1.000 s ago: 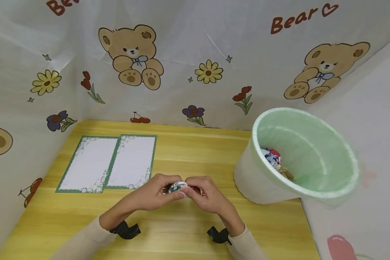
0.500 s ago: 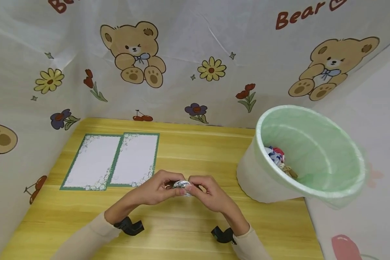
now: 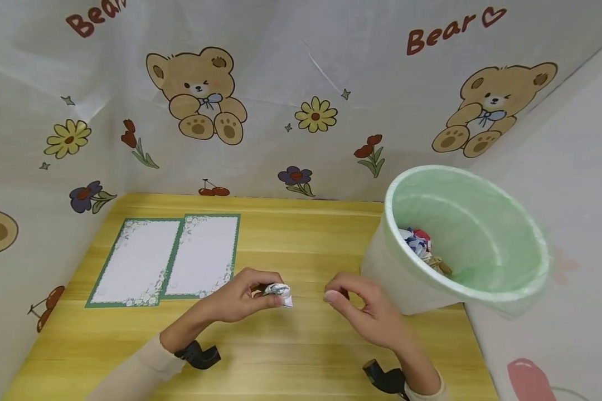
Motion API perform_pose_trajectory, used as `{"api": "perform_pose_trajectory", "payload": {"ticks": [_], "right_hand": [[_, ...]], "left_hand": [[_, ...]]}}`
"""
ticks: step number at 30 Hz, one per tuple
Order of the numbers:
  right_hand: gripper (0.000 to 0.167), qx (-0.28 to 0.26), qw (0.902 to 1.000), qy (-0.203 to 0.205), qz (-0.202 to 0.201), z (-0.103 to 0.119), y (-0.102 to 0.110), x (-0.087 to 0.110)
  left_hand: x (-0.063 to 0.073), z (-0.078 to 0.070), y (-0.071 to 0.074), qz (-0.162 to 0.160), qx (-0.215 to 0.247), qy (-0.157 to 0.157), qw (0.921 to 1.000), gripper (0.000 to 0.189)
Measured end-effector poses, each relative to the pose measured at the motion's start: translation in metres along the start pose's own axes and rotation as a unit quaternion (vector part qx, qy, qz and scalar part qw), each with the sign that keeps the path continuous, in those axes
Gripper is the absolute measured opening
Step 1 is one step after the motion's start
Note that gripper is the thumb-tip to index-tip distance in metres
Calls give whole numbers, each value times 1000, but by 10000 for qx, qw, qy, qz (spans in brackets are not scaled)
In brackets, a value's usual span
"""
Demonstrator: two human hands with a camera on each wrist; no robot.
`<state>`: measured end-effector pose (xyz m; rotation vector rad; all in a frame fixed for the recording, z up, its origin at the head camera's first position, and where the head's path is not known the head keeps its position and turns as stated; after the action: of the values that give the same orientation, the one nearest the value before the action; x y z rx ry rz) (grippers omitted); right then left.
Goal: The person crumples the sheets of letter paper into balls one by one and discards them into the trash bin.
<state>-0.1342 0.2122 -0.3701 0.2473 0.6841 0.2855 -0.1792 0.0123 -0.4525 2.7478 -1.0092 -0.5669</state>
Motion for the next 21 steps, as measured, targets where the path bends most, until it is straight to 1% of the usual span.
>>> {"api": "perform_pose_trajectory", "payload": {"ticks": [2, 3, 4, 6, 7, 9, 12, 13, 14, 15, 16, 17, 19, 20, 21], "right_hand": [[20, -317, 9972, 603, -317, 27, 20, -5], [14, -505, 9936, 887, -476, 41, 30, -7], [10, -778, 9878, 1208, -594, 55, 39, -9], [14, -1192, 9760, 1655, -765, 79, 58, -9], [17, -1268, 9725, 1760, -851, 88, 68, -9], [19, -1274, 9701, 1748, -1099, 100, 89, -4], [18, -870, 9737, 1361, -1606, 98, 128, 6], [17, -433, 9741, 1213, -1858, 95, 143, 10], [20, 270, 9709, 1024, -2149, 91, 158, 14], [24, 1030, 9615, 836, -2407, 85, 173, 18], [29, 1845, 9462, 646, -2578, 79, 187, 22], [33, 2559, 9277, 428, -2686, 72, 201, 27], [38, 3743, 8847, -226, -2770, 54, 224, 39], [40, 4031, 8720, -597, -2712, 44, 234, 45], [40, 4001, 8727, -877, -2657, 33, 241, 52]], "left_hand": [[1, 1, 1, -13, -57, -23, 10000, 10], [2, 1, 2, -26, -92, -28, 10000, 10], [2, 2, 2, -40, -132, -22, 9999, 10], [4, 5, 3, -58, -178, 26, 9998, 10], [4, 6, 4, -73, -193, 69, 9998, 10], [5, 9, 5, -89, -227, 154, 9996, 10], [6, 10, 7, -113, -258, 190, 9994, 9], [6, 9, 8, -135, -260, 182, 9994, 9], [6, 9, 9, -158, -268, 154, 9994, 9], [6, 7, 10, -179, -272, 127, 9994, 9], [7, 6, 11, -198, -274, 98, 9994, 9], [7, 5, 11, -214, -265, 81, 9994, 9], [8, 5, 11, -238, -250, 87, 9994, 9], [8, 4, 11, -238, -243, 71, 9994, 9], [9, 4, 11, -234, -236, 69, 9994, 8]]}}
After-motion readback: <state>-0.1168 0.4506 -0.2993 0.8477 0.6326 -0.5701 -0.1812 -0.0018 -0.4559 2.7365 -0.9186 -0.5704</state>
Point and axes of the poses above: each hand's wrist, its own x-axis away from the middle knuckle, its own y-axis out of the back of the hand, z = x × y, the point moved 8 cm from there along -x, towards the middle knuckle, and after that the axes turned 10 degrees about -z, right-handed, at the moved point
